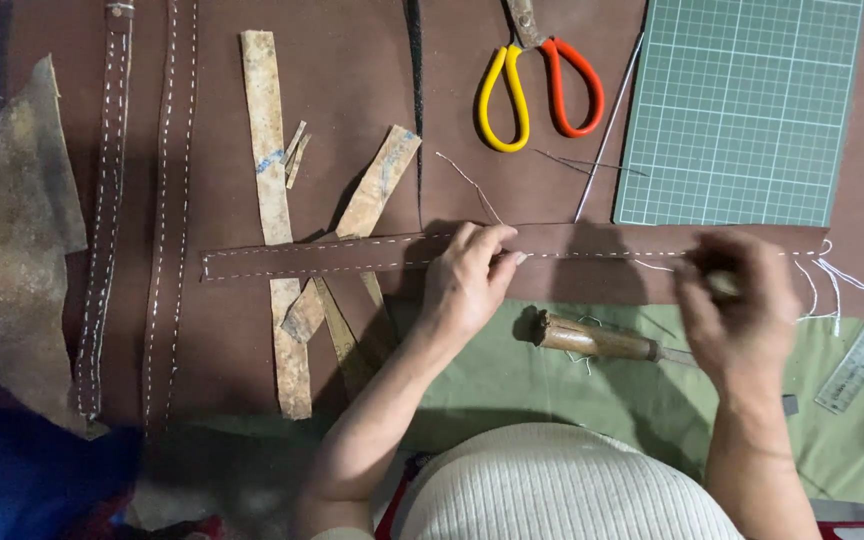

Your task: Punching holes in a leather strap using a hand punch and a mallet for leathercrafting.

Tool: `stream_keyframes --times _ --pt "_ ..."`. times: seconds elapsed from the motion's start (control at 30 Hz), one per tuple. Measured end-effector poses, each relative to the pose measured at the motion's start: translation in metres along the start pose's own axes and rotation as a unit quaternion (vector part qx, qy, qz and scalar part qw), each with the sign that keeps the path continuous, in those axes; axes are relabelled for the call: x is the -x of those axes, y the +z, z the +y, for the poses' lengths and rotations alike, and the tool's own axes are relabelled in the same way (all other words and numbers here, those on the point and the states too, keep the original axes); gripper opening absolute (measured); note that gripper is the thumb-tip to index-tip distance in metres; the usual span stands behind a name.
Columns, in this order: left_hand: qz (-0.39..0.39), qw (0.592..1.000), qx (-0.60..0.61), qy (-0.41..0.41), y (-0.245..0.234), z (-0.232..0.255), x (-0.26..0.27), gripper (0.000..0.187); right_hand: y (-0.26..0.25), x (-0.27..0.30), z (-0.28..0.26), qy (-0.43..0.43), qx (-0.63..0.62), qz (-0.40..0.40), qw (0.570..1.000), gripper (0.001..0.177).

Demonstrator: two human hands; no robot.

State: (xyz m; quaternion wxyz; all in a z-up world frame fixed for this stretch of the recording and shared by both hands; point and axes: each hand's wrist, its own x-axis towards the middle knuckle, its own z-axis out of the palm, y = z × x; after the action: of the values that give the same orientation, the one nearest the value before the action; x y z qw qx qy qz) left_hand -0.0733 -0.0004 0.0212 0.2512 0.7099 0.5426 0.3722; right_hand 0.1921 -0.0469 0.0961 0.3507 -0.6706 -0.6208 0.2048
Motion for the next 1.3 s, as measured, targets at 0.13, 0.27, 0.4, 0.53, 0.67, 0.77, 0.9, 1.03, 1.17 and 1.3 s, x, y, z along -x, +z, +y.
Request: stream_keyframes --times 0.13,0.27,0.4,0.53,0.67,0.77,0.9,1.03,1.17,1.3 --pt "0.015 0.999 -0.021 -0.024 0.03 -0.017 0.01 0.037 -0.005 0.006 -0.015 -0.055 -0.207 0.097 0.972 0.022" --pt "0.037 0.998 -0.031 -0.029 0.033 -0.015 0.009 0.039 0.002 0.014 0.015 -0.037 -0.164 0.052 0.984 0.02" --pt "0.032 0.997 -0.045 -0.056 0.033 -0.013 0.01 0.038 0.001 0.024 0.029 0.018 0.032 -0.128 0.991 0.014" --pt "0.033 0.996 -0.064 -0.057 0.033 -0.011 0.009 0.037 -0.002 0.026 0.036 -0.025 0.046 -0.183 0.982 0.011" --pt "0.015 0.995 -0.061 -0.072 0.032 -0.012 0.01 0.037 0.005 0.017 0.012 -0.008 -0.11 -0.124 0.986 0.03" --pt "0.018 0.994 -0.067 -0.086 0.037 -0.016 0.011 0.038 0.034 0.001 0.014 0.132 -0.405 -0.079 0.901 0.026" --pt "0.055 0.995 -0.065 -0.06 0.043 -0.025 0.014 0.043 0.075 -0.023 0.003 0.175 -0.462 -0.026 0.869 0.021" --pt "0.058 0.994 -0.067 -0.063 0.041 -0.022 0.014 0.044 0.09 -0.036 -0.007 0.195 -0.544 -0.055 0.814 0.021" --pt "0.059 0.994 -0.066 -0.067 0.043 -0.024 0.014 0.044 0.098 -0.048 -0.009 0.223 -0.52 -0.045 0.824 0.019" --pt "0.061 0.994 -0.069 -0.061 0.044 -0.026 0.015 0.045 0.105 -0.053 -0.018 0.242 -0.537 -0.027 0.808 0.017"
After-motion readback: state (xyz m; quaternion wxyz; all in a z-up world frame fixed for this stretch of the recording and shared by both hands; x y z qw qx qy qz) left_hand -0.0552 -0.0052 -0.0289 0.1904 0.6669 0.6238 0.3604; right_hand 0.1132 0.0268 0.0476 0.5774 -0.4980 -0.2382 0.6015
